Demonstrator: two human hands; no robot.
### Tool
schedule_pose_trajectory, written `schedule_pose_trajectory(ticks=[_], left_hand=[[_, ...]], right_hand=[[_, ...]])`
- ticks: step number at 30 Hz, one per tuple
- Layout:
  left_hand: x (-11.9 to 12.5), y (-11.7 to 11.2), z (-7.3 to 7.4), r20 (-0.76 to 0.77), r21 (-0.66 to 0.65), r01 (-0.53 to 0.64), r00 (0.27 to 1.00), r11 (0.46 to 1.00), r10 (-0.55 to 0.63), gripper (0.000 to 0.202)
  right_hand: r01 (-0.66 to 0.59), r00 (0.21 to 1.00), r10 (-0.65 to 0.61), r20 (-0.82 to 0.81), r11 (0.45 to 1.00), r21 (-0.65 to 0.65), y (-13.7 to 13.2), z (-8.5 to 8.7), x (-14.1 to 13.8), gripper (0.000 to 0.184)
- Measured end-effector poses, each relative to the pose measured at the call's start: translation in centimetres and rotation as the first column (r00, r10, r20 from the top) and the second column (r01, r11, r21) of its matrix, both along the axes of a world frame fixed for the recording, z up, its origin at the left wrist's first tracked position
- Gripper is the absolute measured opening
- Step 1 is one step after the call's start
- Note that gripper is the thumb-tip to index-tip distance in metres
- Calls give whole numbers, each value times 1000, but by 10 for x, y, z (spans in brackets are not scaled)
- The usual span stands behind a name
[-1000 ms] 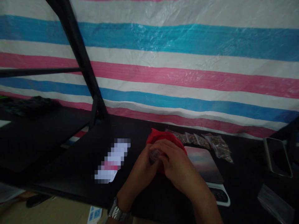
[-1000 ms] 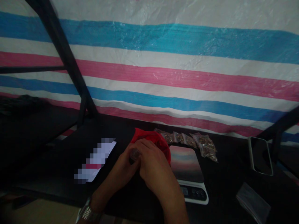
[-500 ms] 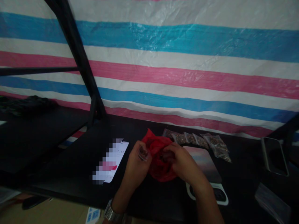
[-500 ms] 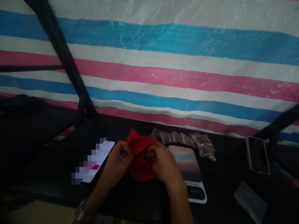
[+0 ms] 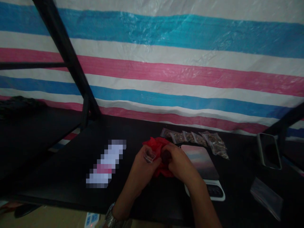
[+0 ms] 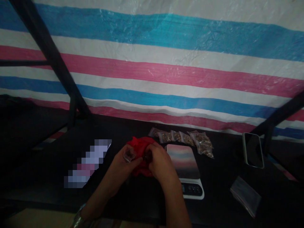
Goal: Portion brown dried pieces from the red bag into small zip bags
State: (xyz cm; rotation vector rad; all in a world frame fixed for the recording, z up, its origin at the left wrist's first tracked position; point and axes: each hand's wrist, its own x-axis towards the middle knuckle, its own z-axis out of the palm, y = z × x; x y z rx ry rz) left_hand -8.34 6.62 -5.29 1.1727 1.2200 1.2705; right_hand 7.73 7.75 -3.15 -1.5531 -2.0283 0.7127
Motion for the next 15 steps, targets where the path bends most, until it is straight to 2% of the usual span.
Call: schedule_pose_trajectory(ticks=[3,6,11,15], left_hand=[[6,3,-4,99,15,-40,994,999,39,26],[5,4,-7,108,54,-93,990,994,87,25],[-5,3,-5,35,93,12,999,996,-16,21],[-12,3,-2,-7,111,9,1000,994,-8,20]], right_hand=[[-25,998,26,-56,999,28,0,-2,0,54],[-35,994,37,-102,999,16,0,-4,2,54],[-17,985,8,-174,998,-54,0,-8,6,54],[-4,969,-16,-246,997,-78,3,-15,5,58]])
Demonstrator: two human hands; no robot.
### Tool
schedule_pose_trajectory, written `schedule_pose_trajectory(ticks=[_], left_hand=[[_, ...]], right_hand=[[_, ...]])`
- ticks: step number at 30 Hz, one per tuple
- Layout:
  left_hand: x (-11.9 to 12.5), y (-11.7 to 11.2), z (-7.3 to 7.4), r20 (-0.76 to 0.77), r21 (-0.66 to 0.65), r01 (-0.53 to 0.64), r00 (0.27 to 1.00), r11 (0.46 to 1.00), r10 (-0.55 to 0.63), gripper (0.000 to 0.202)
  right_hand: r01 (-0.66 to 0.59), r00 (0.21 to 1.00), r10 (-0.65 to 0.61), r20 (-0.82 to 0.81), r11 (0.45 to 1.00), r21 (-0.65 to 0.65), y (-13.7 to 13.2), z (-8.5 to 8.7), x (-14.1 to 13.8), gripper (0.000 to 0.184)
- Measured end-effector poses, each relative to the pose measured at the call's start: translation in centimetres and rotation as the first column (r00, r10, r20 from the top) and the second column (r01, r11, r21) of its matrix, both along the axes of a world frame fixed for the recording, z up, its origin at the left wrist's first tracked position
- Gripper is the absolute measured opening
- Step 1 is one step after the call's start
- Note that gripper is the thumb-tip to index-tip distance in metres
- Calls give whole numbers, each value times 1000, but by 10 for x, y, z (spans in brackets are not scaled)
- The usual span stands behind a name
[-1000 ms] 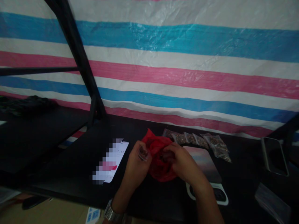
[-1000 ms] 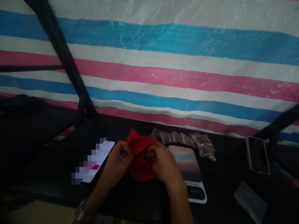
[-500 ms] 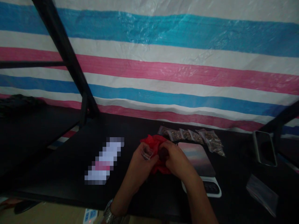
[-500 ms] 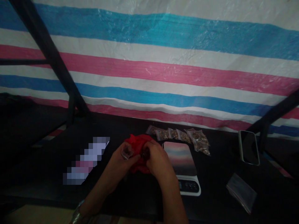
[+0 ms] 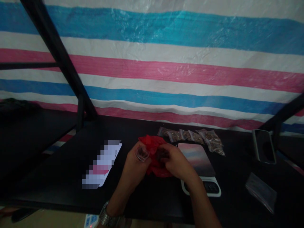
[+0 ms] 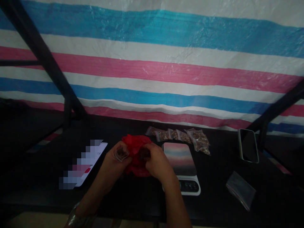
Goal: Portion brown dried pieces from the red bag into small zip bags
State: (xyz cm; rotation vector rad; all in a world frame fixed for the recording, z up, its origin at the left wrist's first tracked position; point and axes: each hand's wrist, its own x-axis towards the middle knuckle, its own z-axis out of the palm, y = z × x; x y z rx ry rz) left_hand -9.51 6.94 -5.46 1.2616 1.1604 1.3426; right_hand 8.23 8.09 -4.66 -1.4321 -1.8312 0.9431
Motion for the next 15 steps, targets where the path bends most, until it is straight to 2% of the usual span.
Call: schedule_pose_trajectory(ticks=[5,9,12,15], left_hand=[[-9,2,1,-18,-23,-53,998,998,53,22],[-14,4,0,-44,-25,-84,996,996,83,23],[-12,7,-1,14,-26,-134,991,991,134,28],[-8,7,-1,96,-68,-133,986,989,140,30]], right_hand=[[12,994,-18,-104,998,-62,1,-2,4,51],[-13,996,4,-85,995,-103,-4,5,9,51],[-62,996,55,-72,993,-105,-8,11,9,50],[-95,995,91,-40,990,-106,-11,17,8,50]])
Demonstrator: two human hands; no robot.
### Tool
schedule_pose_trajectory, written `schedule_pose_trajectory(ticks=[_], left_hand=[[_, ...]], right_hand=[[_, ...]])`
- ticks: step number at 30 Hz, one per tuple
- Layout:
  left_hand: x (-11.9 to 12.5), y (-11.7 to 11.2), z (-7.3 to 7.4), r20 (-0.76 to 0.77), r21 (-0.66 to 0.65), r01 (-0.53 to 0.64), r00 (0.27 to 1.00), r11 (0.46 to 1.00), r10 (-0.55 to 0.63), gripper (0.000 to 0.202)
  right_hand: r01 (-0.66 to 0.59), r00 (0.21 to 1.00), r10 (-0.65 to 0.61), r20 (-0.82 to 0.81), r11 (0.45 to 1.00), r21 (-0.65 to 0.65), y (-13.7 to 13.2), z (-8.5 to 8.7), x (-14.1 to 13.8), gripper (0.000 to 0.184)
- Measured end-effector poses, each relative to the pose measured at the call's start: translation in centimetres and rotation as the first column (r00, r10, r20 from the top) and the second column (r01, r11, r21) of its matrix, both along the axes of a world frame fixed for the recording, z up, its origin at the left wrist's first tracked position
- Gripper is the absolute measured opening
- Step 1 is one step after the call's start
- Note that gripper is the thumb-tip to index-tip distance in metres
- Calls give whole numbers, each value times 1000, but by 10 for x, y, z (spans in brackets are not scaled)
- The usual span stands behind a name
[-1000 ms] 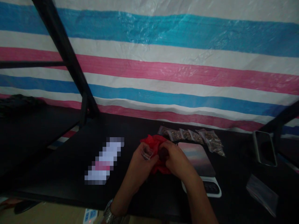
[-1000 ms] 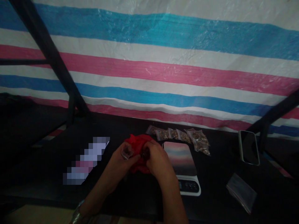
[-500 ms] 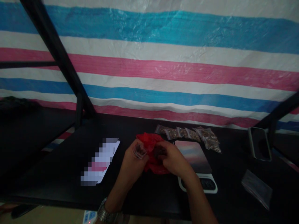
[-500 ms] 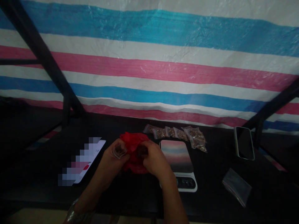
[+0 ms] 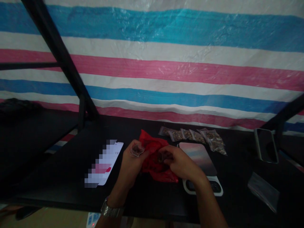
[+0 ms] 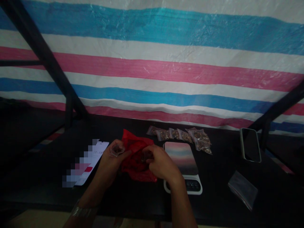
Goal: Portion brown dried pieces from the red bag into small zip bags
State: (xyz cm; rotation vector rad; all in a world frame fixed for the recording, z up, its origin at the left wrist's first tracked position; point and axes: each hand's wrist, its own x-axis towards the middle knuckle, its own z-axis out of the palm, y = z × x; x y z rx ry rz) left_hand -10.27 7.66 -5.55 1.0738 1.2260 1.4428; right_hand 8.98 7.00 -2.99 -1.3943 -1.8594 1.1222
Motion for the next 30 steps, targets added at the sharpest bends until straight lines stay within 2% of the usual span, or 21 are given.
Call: schedule_pose_trajectory(ticks=[3,7,10,16,20,25,30], left_hand=[[2,-1,2,-9,14,-20,1000,1000,20,24],[1,-3,4,-53,19,-12,999,1000,13,18],[0,-4,5,-22,4,-21,1000,1000,21,19],[-1,-4,10,161,-144,-166,969,975,189,27],[1,-4,15,254,-244,-92,955,965,155,28],[5,-6,20,308,-262,5,948,965,78,30],[3,-4,18,309,-188,-9,949,982,68,28]], right_hand=[[78,996,-80,42,996,53,1,2,-1,49],[180,974,-202,105,965,190,5,-1,-7,44],[145,973,-174,154,973,182,5,-1,-17,45],[97,918,-125,375,991,92,0,7,-30,43],[119,894,-152,422,987,104,2,7,-33,42],[207,866,-267,424,961,182,7,-3,-35,47],[117,933,-181,310,970,214,9,-9,-33,53]])
